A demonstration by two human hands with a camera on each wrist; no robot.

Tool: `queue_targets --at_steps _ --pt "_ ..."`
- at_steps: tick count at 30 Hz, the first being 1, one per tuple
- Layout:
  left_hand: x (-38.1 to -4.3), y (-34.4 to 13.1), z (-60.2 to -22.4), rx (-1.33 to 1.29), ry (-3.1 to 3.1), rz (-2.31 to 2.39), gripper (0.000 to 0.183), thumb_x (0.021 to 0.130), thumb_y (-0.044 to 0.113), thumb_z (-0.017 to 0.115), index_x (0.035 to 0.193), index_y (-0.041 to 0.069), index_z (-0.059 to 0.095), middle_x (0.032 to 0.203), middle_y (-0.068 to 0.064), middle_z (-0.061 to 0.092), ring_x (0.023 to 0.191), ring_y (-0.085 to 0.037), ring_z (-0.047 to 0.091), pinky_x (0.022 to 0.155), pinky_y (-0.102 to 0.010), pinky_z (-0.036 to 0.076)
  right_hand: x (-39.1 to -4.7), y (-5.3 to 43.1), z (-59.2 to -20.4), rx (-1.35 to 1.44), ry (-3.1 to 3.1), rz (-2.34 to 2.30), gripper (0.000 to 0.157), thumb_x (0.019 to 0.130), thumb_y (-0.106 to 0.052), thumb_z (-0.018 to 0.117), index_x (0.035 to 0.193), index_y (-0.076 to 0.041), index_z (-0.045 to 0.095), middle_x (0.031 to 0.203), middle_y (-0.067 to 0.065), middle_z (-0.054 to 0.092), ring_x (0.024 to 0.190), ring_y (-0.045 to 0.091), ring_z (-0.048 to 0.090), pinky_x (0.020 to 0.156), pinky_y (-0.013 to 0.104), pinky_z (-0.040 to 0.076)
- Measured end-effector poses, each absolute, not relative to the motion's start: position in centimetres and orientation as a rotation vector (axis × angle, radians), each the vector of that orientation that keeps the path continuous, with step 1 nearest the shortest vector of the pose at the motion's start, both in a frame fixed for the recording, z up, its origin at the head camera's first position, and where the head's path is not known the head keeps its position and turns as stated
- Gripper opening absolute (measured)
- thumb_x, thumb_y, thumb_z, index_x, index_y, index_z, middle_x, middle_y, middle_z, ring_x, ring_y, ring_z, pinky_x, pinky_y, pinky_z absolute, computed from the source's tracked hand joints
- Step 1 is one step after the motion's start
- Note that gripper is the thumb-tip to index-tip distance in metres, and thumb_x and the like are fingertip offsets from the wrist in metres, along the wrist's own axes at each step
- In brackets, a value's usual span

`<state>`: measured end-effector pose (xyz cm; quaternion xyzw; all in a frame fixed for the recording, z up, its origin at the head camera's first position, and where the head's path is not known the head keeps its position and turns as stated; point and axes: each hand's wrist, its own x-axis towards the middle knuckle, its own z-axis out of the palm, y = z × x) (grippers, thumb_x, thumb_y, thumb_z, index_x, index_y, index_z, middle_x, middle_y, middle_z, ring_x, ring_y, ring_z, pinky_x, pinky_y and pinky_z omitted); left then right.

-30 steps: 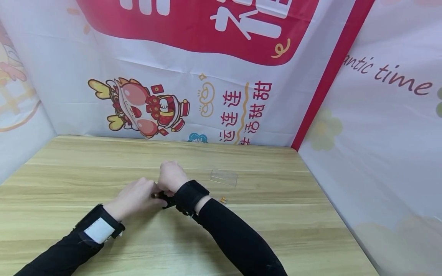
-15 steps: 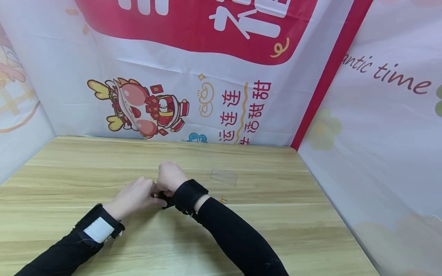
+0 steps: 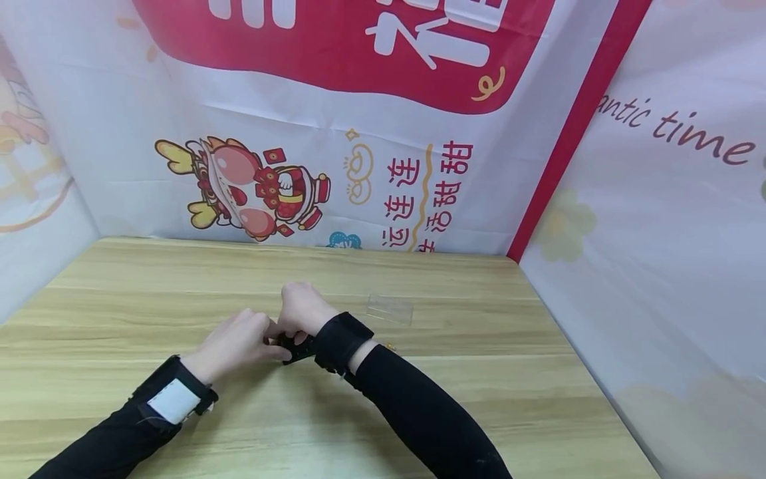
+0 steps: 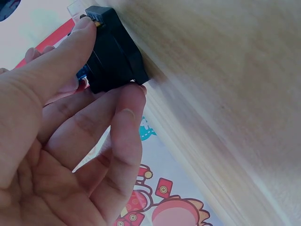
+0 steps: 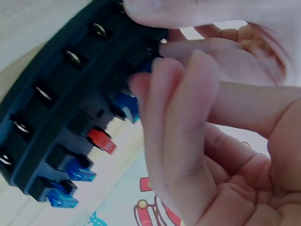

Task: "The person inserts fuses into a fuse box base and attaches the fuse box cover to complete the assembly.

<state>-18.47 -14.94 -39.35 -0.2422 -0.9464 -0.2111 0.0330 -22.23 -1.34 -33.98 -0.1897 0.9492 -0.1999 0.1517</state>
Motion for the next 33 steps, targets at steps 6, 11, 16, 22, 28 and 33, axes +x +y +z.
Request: queue_targets --at_steps 6,11,16,22,28,33 --pt "-18.4 -14.8 -39.2 -0.755 -2.902 -0.657 0.025 0.074 0.032 0.08 0.062 0.024 0.059 0.053 0.014 0.034 0.051 -0.004 0.036 0.047 -0.023 0.026 -22.3 -1.3 -33.9 -0.558 2.745 -0.53 0.025 0.078 0.0 0.067 0.054 -0.002 0.06 0.049 0.008 0.056 0.042 0.015 0.059 0.043 0.025 0.045" --pt "-18.3 -14.7 -39.1 -0.771 -2.887 -0.657 0.022 0.074 0.031 0.08 0.064 0.024 0.062 0.053 0.014 0.035 0.051 -0.004 0.037 0.047 -0.023 0.026 -22.2 -1.5 -33.8 -0.513 2.765 -0.493 0.019 0.08 -0.001 0.064 0.061 -0.001 0.065 0.051 0.006 0.058 0.043 0.014 0.059 0.041 0.022 0.043" --pt "-18.3 -14.7 -39.1 -0.805 -2.854 -0.652 0.017 0.075 0.029 0.08 0.069 0.023 0.065 0.054 0.014 0.04 0.052 -0.004 0.037 0.047 -0.023 0.027 -22.4 -1.9 -33.7 -0.442 2.748 -0.462 0.017 0.08 0.003 0.062 0.064 -0.003 0.064 0.054 0.007 0.059 0.046 0.014 0.061 0.044 0.022 0.045" --pt "-18.4 -14.8 -39.3 -0.838 -2.823 -0.663 0.014 0.074 0.027 0.08 0.072 0.022 0.067 0.057 0.013 0.046 0.052 -0.004 0.038 0.046 -0.023 0.028 -22.9 -2.4 -33.7 -0.365 2.715 -0.445 0.018 0.08 0.006 0.063 0.064 -0.001 0.064 0.054 0.006 0.059 0.047 0.014 0.062 0.05 0.025 0.048" --pt "-18.4 -14.7 -39.3 -0.847 -2.806 -0.66 0.015 0.074 0.027 0.081 0.071 0.021 0.067 0.057 0.013 0.047 0.052 -0.004 0.038 0.046 -0.023 0.028 -23.0 -2.5 -33.7 -0.364 2.72 -0.401 0.024 0.084 0.003 0.06 0.061 -0.003 0.065 0.053 0.003 0.06 0.047 0.013 0.061 0.048 0.024 0.047" --pt "-18.3 -14.8 -39.3 -0.839 -2.808 -0.652 0.016 0.073 0.028 0.081 0.07 0.021 0.066 0.055 0.014 0.044 0.051 -0.004 0.037 0.045 -0.022 0.028 -23.1 -2.6 -33.9 -0.33 2.724 -0.4 0.023 0.084 0.003 0.06 0.063 -0.004 0.065 0.054 0.004 0.06 0.046 0.012 0.06 0.049 0.024 0.047"
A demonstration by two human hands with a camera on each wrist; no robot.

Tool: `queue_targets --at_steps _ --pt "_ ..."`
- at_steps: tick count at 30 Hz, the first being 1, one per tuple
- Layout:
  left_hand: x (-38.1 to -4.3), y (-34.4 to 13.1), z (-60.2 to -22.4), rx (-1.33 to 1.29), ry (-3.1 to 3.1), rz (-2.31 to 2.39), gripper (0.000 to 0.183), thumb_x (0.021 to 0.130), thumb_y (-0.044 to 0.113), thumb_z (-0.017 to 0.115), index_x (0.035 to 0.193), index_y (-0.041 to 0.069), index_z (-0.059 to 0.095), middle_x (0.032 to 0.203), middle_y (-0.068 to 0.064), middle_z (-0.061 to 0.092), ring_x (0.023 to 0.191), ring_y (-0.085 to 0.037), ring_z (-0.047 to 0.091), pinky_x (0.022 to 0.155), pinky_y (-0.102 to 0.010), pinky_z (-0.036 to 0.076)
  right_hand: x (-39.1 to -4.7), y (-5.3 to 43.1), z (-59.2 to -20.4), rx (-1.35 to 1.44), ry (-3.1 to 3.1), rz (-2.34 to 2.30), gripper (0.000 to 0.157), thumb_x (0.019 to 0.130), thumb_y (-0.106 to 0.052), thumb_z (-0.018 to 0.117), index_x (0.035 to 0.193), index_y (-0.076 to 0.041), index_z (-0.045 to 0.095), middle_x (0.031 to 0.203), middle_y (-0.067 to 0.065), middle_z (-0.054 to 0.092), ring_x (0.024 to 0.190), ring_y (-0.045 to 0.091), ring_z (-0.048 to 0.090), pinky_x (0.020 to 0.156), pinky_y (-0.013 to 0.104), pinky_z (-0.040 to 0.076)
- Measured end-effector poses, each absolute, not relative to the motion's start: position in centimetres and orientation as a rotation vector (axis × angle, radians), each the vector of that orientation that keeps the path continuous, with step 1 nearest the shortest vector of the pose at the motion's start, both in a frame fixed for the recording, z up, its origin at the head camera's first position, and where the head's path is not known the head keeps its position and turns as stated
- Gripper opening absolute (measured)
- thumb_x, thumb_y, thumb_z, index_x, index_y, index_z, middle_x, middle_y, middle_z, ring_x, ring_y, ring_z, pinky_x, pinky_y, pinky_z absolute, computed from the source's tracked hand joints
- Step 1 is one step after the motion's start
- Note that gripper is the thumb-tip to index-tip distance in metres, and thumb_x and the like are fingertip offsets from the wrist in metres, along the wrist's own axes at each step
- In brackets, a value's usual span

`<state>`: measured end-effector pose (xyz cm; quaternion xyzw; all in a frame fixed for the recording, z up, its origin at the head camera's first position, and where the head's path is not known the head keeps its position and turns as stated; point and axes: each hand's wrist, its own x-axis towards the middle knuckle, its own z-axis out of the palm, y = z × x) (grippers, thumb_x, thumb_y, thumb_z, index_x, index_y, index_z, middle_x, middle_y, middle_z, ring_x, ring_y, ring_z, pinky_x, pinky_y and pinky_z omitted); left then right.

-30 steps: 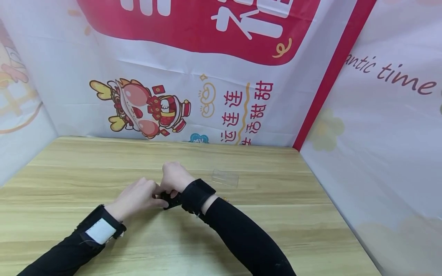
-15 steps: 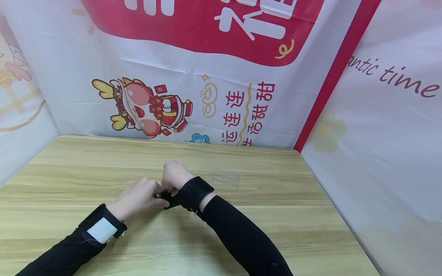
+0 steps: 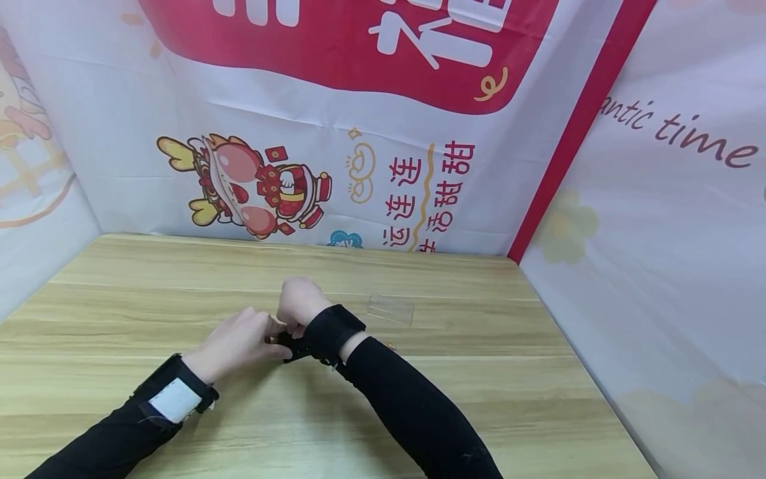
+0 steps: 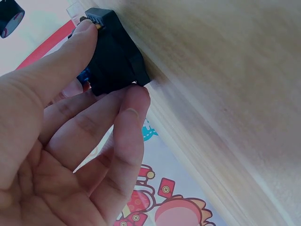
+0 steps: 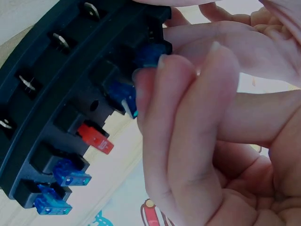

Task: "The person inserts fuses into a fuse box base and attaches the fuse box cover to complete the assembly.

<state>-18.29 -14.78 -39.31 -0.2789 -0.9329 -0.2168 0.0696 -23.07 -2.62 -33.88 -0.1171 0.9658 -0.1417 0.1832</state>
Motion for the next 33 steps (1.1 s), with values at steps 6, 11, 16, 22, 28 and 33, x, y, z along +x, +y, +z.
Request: queue_targets --at_steps 6,11,16,22,28,33 --pt "-18.22 -14.89 -39.39 -0.846 -2.796 -0.636 0.017 0.073 0.028 0.081 0.071 0.02 0.066 0.055 0.015 0.043 0.051 -0.003 0.037 0.045 -0.022 0.028 -23.13 -2.67 -34.02 -0.332 2.718 -0.397 0.024 0.085 0.003 0.059 0.062 -0.004 0.065 0.054 0.003 0.06 0.047 0.012 0.061 0.05 0.024 0.048" --pt "-18.17 -14.88 -39.44 -0.848 -2.797 -0.631 0.018 0.073 0.028 0.081 0.07 0.021 0.065 0.055 0.015 0.041 0.05 -0.003 0.036 0.044 -0.022 0.026 -23.07 -2.52 -34.02 -0.335 2.713 -0.417 0.026 0.085 0.003 0.059 0.061 -0.004 0.066 0.054 0.003 0.061 0.049 0.013 0.062 0.053 0.025 0.048" --pt "-18.16 -14.86 -39.41 -0.826 -2.81 -0.622 0.018 0.073 0.028 0.081 0.069 0.021 0.065 0.054 0.014 0.04 0.05 -0.003 0.036 0.045 -0.022 0.026 -22.83 -2.56 -33.87 -0.336 2.709 -0.439 0.022 0.086 0.002 0.06 0.066 -0.003 0.065 0.056 0.004 0.061 0.05 0.014 0.062 0.051 0.025 0.048" --pt "-18.25 -14.83 -39.43 -0.826 -2.818 -0.617 0.016 0.074 0.028 0.081 0.071 0.02 0.067 0.056 0.014 0.044 0.051 -0.004 0.037 0.045 -0.022 0.026 -22.81 -2.58 -33.87 -0.322 2.71 -0.453 0.019 0.086 0.001 0.061 0.068 -0.002 0.066 0.057 0.005 0.061 0.05 0.014 0.063 0.05 0.024 0.048" --pt "-18.21 -14.76 -39.37 -0.828 -2.82 -0.629 0.018 0.074 0.028 0.081 0.07 0.019 0.066 0.055 0.013 0.044 0.051 -0.004 0.037 0.045 -0.022 0.025 -23.16 -2.45 -34.03 -0.325 2.693 -0.464 0.018 0.082 0.004 0.063 0.065 -0.002 0.066 0.057 0.006 0.061 0.05 0.014 0.063 0.051 0.024 0.048" --pt "-18.25 -14.54 -39.43 -0.822 -2.822 -0.624 0.019 0.074 0.028 0.081 0.07 0.02 0.065 0.055 0.015 0.041 0.05 -0.003 0.035 0.046 -0.022 0.025 -23.29 -1.93 -34.1 -0.349 2.688 -0.501 0.018 0.078 0.006 0.065 0.062 -0.002 0.064 0.054 0.007 0.06 0.049 0.015 0.062 0.052 0.026 0.048"
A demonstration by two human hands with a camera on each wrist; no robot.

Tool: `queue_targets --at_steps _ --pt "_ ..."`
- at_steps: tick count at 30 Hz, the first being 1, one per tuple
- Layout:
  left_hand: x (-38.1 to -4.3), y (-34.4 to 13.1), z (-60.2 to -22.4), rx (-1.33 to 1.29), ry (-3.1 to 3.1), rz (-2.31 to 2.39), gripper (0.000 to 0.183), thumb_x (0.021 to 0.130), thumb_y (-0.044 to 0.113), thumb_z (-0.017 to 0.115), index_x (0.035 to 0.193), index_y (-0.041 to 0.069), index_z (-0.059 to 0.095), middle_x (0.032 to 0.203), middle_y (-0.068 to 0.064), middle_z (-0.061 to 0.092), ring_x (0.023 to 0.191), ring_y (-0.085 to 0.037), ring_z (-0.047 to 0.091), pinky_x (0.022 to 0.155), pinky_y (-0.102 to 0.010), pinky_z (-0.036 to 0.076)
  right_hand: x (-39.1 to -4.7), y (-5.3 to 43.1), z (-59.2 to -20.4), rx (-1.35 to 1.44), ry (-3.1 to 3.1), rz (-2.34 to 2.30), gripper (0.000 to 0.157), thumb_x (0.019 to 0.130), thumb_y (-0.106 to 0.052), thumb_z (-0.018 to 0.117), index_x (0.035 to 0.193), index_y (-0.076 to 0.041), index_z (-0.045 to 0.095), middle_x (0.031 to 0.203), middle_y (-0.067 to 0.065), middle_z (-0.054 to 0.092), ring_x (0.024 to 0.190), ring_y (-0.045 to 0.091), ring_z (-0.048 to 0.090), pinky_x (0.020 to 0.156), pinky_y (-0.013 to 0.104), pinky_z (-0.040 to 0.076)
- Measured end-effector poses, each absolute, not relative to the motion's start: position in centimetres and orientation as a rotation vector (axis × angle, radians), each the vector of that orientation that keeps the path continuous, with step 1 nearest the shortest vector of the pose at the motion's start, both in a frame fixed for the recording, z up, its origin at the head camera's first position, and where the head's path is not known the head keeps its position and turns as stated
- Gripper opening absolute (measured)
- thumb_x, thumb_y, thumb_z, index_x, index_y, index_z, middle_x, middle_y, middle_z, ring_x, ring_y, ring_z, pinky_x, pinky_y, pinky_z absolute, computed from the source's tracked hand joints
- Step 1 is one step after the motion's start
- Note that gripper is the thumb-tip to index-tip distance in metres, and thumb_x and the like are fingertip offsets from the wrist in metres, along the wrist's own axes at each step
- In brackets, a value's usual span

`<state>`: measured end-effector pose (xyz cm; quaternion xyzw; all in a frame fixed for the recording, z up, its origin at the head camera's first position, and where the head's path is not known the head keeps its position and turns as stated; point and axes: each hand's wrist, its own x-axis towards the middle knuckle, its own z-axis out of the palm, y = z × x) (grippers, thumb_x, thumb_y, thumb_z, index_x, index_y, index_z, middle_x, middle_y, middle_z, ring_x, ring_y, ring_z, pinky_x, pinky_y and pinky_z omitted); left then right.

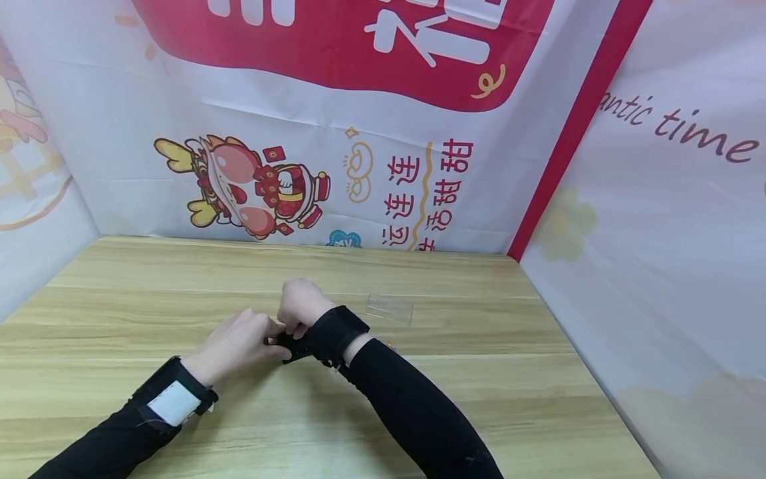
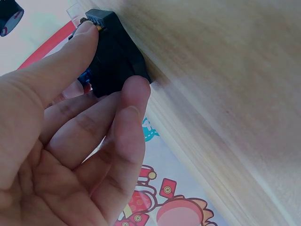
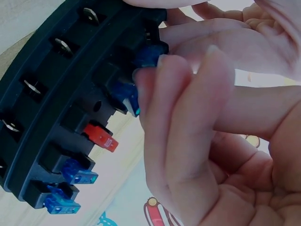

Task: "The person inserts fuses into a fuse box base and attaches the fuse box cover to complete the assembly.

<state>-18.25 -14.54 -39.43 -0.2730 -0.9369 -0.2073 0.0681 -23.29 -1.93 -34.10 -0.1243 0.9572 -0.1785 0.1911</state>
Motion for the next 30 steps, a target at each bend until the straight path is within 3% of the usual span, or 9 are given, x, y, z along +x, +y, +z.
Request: queue_targets --at_steps 6,20,30 --pt "-18.2 -14.6 -39.4 -0.828 -2.808 -0.629 0.022 0.074 0.028 0.081 0.067 0.021 0.061 0.055 0.015 0.034 0.049 -0.002 0.033 0.045 -0.022 0.023 -23.4 -1.8 -34.0 -0.355 2.674 -0.503 0.023 0.076 0.007 0.065 0.057 -0.004 0.058 0.053 0.008 0.059 0.049 0.015 0.062 0.052 0.026 0.049" --pt "-18.2 -14.6 -39.5 -0.832 -2.818 -0.648 0.023 0.075 0.029 0.08 0.067 0.02 0.061 0.055 0.014 0.034 0.049 -0.002 0.034 0.045 -0.021 0.025 -23.1 -0.6 -34.2 -0.476 2.634 -0.612 0.019 0.076 0.005 0.067 0.06 -0.005 0.065 0.056 0.007 0.06 0.049 0.016 0.062 0.052 0.028 0.049" --pt "-18.2 -14.5 -39.3 -0.805 -2.855 -0.629 0.015 0.076 0.028 0.079 0.078 0.016 0.07 0.059 0.013 0.049 0.052 -0.004 0.041 0.046 -0.022 0.028 -22.6 0.9 -33.5 -0.64 2.587 -0.859 0.012 0.081 0.002 0.067 0.071 -0.004 0.067 0.062 0.005 0.062 0.052 0.016 0.061 0.051 0.026 0.048"
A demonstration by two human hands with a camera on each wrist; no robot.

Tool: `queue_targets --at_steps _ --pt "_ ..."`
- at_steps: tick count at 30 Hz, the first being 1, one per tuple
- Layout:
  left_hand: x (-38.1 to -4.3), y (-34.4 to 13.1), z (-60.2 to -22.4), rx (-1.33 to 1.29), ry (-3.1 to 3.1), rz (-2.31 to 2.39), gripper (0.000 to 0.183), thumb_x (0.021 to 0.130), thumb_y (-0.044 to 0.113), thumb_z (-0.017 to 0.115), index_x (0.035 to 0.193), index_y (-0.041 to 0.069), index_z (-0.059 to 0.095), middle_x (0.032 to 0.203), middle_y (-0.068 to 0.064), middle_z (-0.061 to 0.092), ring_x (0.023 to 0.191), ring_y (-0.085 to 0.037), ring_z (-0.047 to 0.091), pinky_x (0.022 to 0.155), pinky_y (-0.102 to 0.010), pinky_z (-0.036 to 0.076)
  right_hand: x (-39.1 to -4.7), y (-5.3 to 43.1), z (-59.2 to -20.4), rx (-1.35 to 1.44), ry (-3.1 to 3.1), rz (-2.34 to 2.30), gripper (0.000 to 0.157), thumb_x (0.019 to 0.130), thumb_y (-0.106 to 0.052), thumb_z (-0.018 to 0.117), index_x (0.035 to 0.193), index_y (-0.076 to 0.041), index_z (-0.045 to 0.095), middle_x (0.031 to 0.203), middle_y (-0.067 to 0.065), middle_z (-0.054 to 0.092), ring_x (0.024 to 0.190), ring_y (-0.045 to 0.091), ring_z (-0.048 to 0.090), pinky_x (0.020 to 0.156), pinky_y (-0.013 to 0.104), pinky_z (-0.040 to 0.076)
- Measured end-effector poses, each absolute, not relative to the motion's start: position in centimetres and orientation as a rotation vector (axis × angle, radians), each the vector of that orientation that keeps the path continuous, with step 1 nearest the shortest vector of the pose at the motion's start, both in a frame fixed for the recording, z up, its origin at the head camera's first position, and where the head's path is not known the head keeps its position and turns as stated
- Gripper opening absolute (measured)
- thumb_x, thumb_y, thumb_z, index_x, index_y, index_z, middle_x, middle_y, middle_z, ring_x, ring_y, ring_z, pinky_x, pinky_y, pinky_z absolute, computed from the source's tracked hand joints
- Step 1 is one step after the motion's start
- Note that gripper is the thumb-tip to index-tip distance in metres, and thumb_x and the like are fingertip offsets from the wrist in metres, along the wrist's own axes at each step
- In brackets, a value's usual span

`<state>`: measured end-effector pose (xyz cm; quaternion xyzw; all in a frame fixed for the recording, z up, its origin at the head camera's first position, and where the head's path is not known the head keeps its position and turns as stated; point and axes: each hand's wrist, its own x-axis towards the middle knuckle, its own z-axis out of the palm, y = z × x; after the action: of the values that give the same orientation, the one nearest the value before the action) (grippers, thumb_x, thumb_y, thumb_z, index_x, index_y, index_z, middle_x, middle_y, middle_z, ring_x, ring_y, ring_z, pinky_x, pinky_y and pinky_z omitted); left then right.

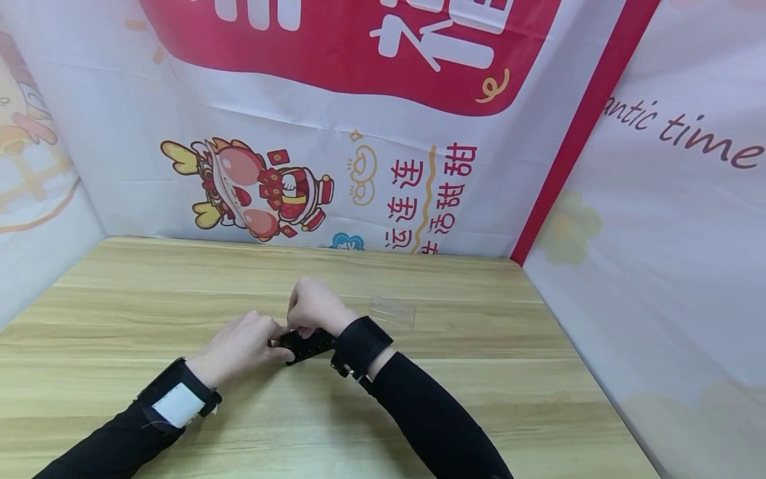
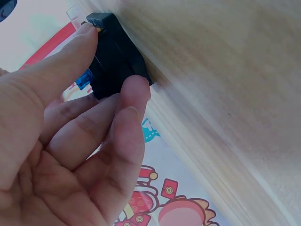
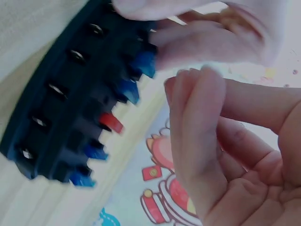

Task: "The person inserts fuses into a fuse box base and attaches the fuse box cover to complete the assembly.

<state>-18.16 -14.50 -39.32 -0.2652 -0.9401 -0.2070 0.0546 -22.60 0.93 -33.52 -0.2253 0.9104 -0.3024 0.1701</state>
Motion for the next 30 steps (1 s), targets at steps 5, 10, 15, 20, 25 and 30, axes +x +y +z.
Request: queue_targets --at_steps 5,10,15,20,25,30 --pt "-18.2 -14.5 -39.2 -0.808 -2.876 -0.622 0.015 0.077 0.029 0.079 0.078 0.017 0.069 0.061 0.012 0.049 0.053 -0.005 0.042 0.048 -0.022 0.031 -22.7 2.3 -32.6 -0.657 2.603 -0.934 0.01 0.085 -0.01 0.07 0.075 -0.007 0.068 0.064 0.006 0.061 0.054 0.019 0.061 0.052 0.028 0.049" --pt "-18.2 -14.6 -39.1 -0.806 -2.879 -0.613 0.016 0.077 0.029 0.079 0.077 0.017 0.068 0.063 0.012 0.051 0.054 -0.006 0.044 0.05 -0.024 0.034 -23.0 3.6 -32.5 -0.662 2.604 -0.936 0.016 0.088 -0.022 0.068 0.076 -0.011 0.068 0.069 0.01 0.063 0.053 0.021 0.061 0.054 0.033 0.05" --pt "-18.1 -14.6 -39.2 -0.799 -2.878 -0.613 0.018 0.076 0.031 0.079 0.072 0.019 0.065 0.061 0.012 0.05 0.052 -0.005 0.043 0.049 -0.024 0.034 -23.2 5.3 -32.5 -0.668 2.586 -0.922 0.014 0.089 -0.021 0.067 0.078 -0.012 0.069 0.074 0.013 0.064 0.058 0.026 0.061 0.055 0.035 0.05" --pt "-18.1 -14.6 -39.0 -0.777 -2.889 -0.637 0.018 0.076 0.031 0.078 0.072 0.02 0.065 0.061 0.012 0.049 0.052 -0.006 0.043 0.049 -0.025 0.033 -23.6 7.2 -32.5 -0.676 2.554 -0.895 0.014 0.089 -0.018 0.067 0.085 -0.006 0.071 0.077 0.013 0.065 0.06 0.027 0.062 0.055 0.033 0.05" --pt "-18.1 -14.6 -39.0 -0.773 -2.901 -0.635 0.017 0.076 0.03 0.078 0.073 0.02 0.066 0.061 0.012 0.05 0.052 -0.006 0.043 0.05 -0.025 0.034 -23.5 8.9 -32.9 -0.704 2.551 -0.858 0.011 0.088 -0.017 0.068 0.085 -0.006 0.071 0.075 0.007 0.065 0.061 0.026 0.062 0.055 0.032 0.049" --pt "-18.1 -14.6 -39.2 -0.805 -2.876 -0.634 0.019 0.077 0.029 0.078 0.07 0.02 0.063 0.058 0.012 0.047 0.049 -0.005 0.039 0.047 -0.024 0.031 -23.2 10.5 -33.3 -0.734 2.557 -0.819 0.006 0.085 -0.013 0.071 0.08 -0.01 0.069 0.073 0.006 0.064 0.064 0.029 0.062 0.053 0.029 0.048"
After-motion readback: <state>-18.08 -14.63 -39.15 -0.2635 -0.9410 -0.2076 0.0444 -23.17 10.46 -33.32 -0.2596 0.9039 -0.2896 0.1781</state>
